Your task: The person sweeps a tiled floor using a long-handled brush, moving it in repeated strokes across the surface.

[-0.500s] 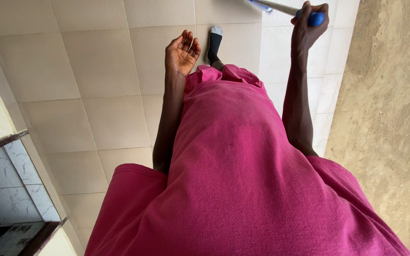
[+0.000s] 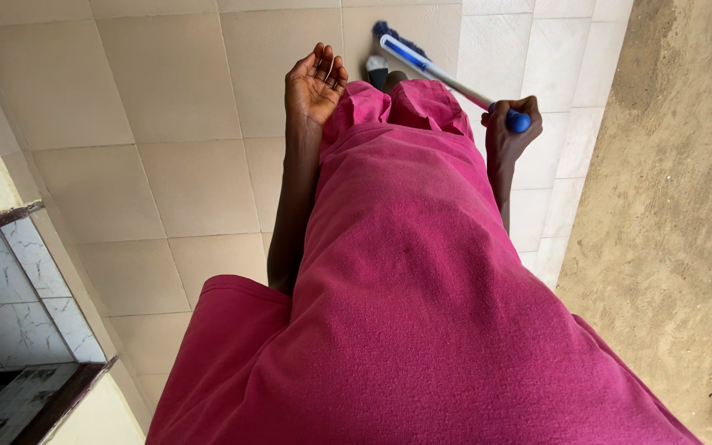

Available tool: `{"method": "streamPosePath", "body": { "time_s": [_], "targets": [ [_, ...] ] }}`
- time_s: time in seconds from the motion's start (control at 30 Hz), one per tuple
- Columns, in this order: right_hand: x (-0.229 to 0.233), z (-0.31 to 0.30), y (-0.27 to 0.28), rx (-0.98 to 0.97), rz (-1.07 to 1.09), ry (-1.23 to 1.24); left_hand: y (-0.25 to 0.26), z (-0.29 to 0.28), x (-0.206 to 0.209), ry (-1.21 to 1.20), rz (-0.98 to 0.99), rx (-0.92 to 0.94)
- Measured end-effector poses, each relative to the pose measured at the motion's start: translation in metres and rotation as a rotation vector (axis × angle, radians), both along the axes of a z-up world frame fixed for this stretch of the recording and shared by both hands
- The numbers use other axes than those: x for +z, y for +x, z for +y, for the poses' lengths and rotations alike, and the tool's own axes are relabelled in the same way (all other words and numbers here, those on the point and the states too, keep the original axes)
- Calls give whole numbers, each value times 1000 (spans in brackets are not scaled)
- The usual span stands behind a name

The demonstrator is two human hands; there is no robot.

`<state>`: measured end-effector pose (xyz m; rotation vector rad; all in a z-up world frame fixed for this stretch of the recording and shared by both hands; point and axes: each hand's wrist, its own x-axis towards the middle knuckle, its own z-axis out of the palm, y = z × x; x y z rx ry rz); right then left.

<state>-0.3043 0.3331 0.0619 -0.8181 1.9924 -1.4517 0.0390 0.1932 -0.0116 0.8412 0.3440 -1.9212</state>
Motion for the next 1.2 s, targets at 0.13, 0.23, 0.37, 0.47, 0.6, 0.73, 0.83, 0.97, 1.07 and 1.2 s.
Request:
{"method": "streamPosePath", "body": {
  "time_s": [0.13,0.23,0.37,0.47,0.6,0.73,0.83,0.97,1.07,1.2],
  "targets": [
    [-9,-45,-41,114,-67,-76,-10,-9,-2,-58,8,-3],
    [-20,-94,-82,222,-32,-203,-11,-14,1,-86,30,15],
    [-33,-137,-101,237,84,-259,-11,-11,6,-112,28,41],
    [-41,-144,-94,346,176,-332,-11,2,7,-89,8,56],
    [-52,-140,-65,376,204,-345,-21,24,11,-74,-28,58],
    [-58,-103,-50,480,335,-374,-25,40,11,-25,-18,62],
    [-40,-66,-47,435,204,-168,-20,49,11,-43,-29,73],
    [-8,-18,-48,400,121,45,-21,57,12,-46,-26,96],
    [0,-3,-47,382,63,119,-21,68,13,-33,-34,97],
    [-7,-24,-56,286,8,-35,-26,79,14,-29,-33,96]
  ]
}}
